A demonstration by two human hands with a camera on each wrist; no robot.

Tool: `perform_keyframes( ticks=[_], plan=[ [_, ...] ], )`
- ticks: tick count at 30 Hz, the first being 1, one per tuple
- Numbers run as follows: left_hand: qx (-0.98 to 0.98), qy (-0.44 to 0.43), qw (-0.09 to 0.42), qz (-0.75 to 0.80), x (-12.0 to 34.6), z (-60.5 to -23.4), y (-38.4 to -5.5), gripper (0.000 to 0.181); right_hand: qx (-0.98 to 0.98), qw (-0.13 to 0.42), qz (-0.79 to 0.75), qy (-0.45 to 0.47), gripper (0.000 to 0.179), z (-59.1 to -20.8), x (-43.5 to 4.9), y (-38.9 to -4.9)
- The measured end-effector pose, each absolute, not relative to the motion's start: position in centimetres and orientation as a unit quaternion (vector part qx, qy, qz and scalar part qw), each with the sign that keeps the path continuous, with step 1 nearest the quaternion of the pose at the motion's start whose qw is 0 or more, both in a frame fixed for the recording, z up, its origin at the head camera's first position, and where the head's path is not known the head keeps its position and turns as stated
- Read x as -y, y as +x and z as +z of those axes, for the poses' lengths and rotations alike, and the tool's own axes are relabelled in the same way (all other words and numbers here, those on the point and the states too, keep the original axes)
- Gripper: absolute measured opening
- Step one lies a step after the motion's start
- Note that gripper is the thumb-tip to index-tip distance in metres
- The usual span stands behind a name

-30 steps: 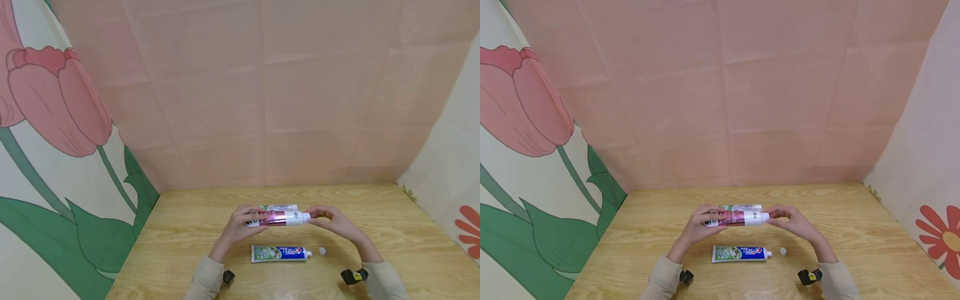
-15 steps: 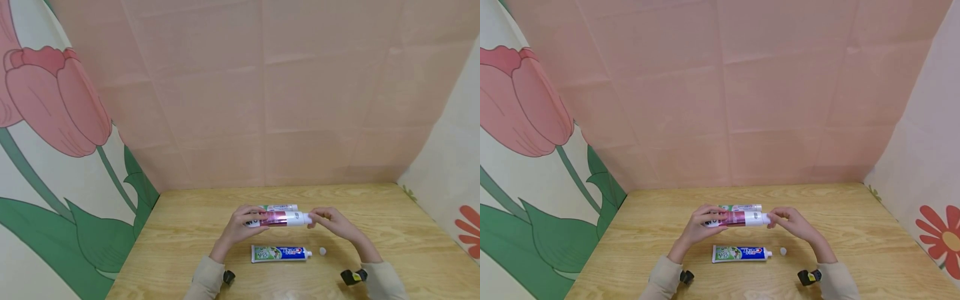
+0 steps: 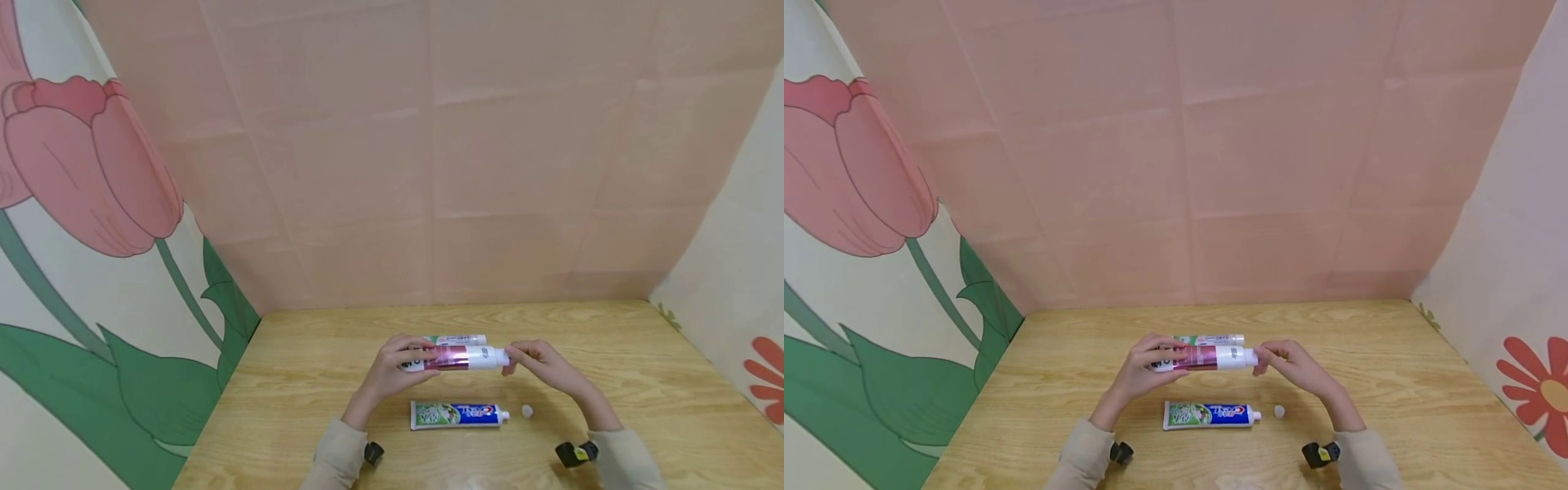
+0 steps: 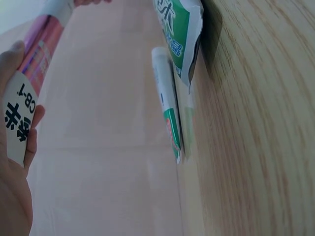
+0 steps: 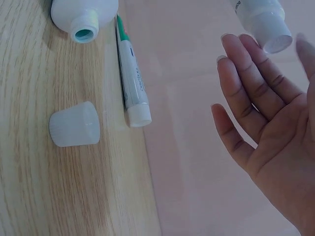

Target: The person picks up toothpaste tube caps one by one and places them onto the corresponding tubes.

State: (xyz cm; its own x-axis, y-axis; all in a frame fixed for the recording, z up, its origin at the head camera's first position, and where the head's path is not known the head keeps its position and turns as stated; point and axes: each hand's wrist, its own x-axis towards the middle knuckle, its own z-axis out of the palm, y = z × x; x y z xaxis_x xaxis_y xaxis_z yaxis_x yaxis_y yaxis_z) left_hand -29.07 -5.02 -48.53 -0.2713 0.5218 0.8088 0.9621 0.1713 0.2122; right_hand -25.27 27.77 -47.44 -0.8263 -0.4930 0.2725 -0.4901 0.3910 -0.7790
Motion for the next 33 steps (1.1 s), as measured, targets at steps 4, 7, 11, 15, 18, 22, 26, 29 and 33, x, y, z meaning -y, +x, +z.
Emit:
perform_keyframes(
  ticks=[4, 7, 11, 15, 18, 22, 26, 29, 33],
  plan=[
    [0.701, -0.527, 0.303, -0.374, 4.98, -48.57, -29.16, 0.036, -0.847, -0.022, -0.462, -0.261, 0.023, -47.75, -27.76, -25.19],
    [0.697, -0.528, 0.307, -0.375, 5.03, -48.67, -29.29, 0.036, -0.848, -0.032, -0.469, -0.246, 0.042, -47.88, -27.68, -25.12],
    [0.694, -0.53, 0.31, -0.375, 5.1, -48.76, -29.4, 0.037, -0.838, -0.038, -0.478, -0.261, 0.053, -47.82, -27.52, -25.12],
    [0.697, -0.529, 0.309, -0.374, 5.13, -48.76, -29.37, 0.035, -0.831, -0.046, -0.476, -0.282, 0.052, -47.7, -27.4, -25.24],
    [0.698, -0.528, 0.308, -0.373, 5.13, -48.71, -29.33, 0.035, -0.829, -0.054, -0.472, -0.294, 0.046, -47.62, -27.37, -25.25],
    [0.699, -0.528, 0.307, -0.371, 5.17, -48.68, -29.33, 0.036, -0.83, -0.062, -0.471, -0.293, 0.036, -47.54, -27.36, -25.1],
    [0.701, -0.529, 0.306, -0.369, 5.2, -48.63, -29.29, 0.035, -0.833, -0.062, -0.472, -0.282, 0.032, -47.44, -27.39, -24.97],
    [0.7, -0.529, 0.305, -0.371, 5.2, -48.63, -29.3, 0.035, -0.833, -0.059, -0.475, -0.278, 0.031, -47.23, -27.35, -24.88],
    [0.696, -0.53, 0.307, -0.374, 5.2, -48.7, -29.37, 0.036, -0.833, -0.05, -0.481, -0.267, 0.029, -47.02, -27.28, -24.78]
  ],
)
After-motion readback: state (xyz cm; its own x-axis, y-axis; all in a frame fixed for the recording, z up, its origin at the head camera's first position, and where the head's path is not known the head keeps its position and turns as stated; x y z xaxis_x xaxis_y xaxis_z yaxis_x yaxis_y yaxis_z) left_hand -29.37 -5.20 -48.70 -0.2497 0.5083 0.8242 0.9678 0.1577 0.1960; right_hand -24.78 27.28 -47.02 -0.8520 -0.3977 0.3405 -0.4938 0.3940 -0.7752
